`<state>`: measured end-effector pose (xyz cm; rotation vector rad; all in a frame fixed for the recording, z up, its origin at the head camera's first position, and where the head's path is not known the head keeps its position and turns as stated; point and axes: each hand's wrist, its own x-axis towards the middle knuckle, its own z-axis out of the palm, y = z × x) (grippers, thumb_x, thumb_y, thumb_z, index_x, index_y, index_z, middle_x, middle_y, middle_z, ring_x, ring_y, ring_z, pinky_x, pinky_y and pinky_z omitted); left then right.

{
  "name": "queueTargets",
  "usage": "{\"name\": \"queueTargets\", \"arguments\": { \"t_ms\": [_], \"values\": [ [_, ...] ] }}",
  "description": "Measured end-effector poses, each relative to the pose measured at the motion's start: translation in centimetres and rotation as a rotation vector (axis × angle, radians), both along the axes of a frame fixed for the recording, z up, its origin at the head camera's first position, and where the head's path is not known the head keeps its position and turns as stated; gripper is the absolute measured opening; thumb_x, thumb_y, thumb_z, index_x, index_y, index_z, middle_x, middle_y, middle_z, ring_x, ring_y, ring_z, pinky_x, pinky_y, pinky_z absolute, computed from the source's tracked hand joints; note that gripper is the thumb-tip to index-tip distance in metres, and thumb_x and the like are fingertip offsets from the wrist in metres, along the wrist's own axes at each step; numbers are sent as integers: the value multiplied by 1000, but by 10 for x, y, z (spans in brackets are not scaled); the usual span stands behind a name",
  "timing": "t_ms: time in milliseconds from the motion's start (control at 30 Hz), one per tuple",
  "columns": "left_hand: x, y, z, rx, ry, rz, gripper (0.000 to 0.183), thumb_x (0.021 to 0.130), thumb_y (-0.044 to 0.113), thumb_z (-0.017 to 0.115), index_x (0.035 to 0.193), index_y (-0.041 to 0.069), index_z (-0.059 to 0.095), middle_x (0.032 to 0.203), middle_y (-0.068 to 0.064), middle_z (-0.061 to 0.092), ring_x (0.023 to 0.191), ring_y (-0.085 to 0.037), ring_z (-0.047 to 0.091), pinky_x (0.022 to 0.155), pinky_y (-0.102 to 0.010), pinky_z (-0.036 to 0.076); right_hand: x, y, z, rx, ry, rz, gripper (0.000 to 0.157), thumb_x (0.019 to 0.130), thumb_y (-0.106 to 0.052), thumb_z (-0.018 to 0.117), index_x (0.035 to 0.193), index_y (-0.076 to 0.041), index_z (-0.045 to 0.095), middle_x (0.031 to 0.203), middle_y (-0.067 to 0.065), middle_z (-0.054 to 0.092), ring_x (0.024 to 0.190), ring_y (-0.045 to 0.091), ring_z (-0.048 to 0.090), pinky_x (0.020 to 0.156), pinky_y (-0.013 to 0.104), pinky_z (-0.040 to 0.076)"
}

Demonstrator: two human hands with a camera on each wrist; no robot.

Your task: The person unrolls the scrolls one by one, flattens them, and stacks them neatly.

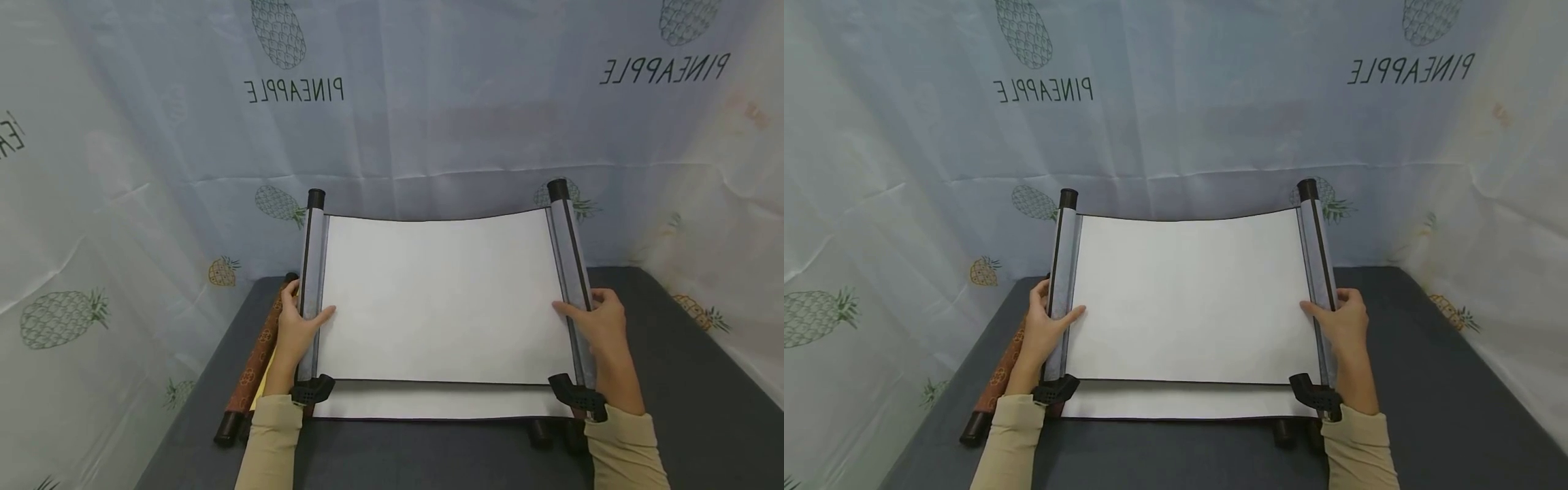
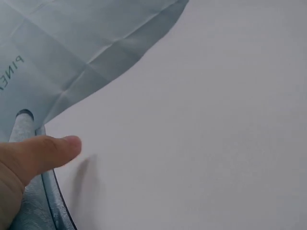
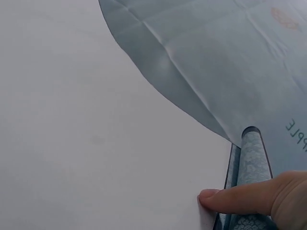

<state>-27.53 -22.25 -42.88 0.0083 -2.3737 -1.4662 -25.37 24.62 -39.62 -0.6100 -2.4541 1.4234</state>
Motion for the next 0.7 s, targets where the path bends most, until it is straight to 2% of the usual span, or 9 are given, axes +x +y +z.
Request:
{"name": "queueTargets", "arguments": {
  "t_ms": [167, 367, 467, 600, 700],
  "values": [
    [-1, -3, -1, 33, -9, 7, 94, 82, 17, 77, 152, 9, 15, 154, -24, 28, 142, -42, 33, 106, -60, 37, 1, 3, 3, 2, -26, 17, 79, 92, -28, 60, 149, 7, 18, 149, 36, 29, 127, 49, 40, 101, 63, 39],
    [-1, -6, -2, 53, -20, 4, 93, 81, 13, 77, 152, 6, 16, 156, -23, 24, 144, -43, 28, 106, -62, 38, 2, 11, 1, -3, -35, 28, 77, 93, -33, 56, 149, 6, 19, 147, 35, 32, 121, 47, 43, 95, 62, 42],
    [0, -6, -1, 63, -34, -6, 92, 82, 11, 75, 152, 7, 17, 155, -24, 26, 143, -44, 31, 104, -62, 39, 3, 17, 1, 32, -23, 35, 74, 93, -33, 56, 147, 7, 24, 140, 34, 38, 110, 41, 48, 82, 51, 47],
    [2, -6, 2, 73, -35, -34, 87, 86, 8, 71, 153, 8, 15, 150, -26, 34, 134, -43, 43, 99, -57, 44, 3, 23, 2, 71, -9, 43, 69, 93, -32, 56, 143, 8, 30, 132, 32, 45, 93, 27, 52, 69, 31, 42],
    [3, -7, 3, 81, -23, -53, 82, 88, 5, 66, 153, 6, 16, 146, -29, 41, 128, -43, 49, 95, -53, 47, 3, 26, 2, 82, -14, 30, 67, 93, -32, 57, 143, 7, 33, 128, 30, 47, 86, 20, 51, 64, 25, 40]
  ]
}}
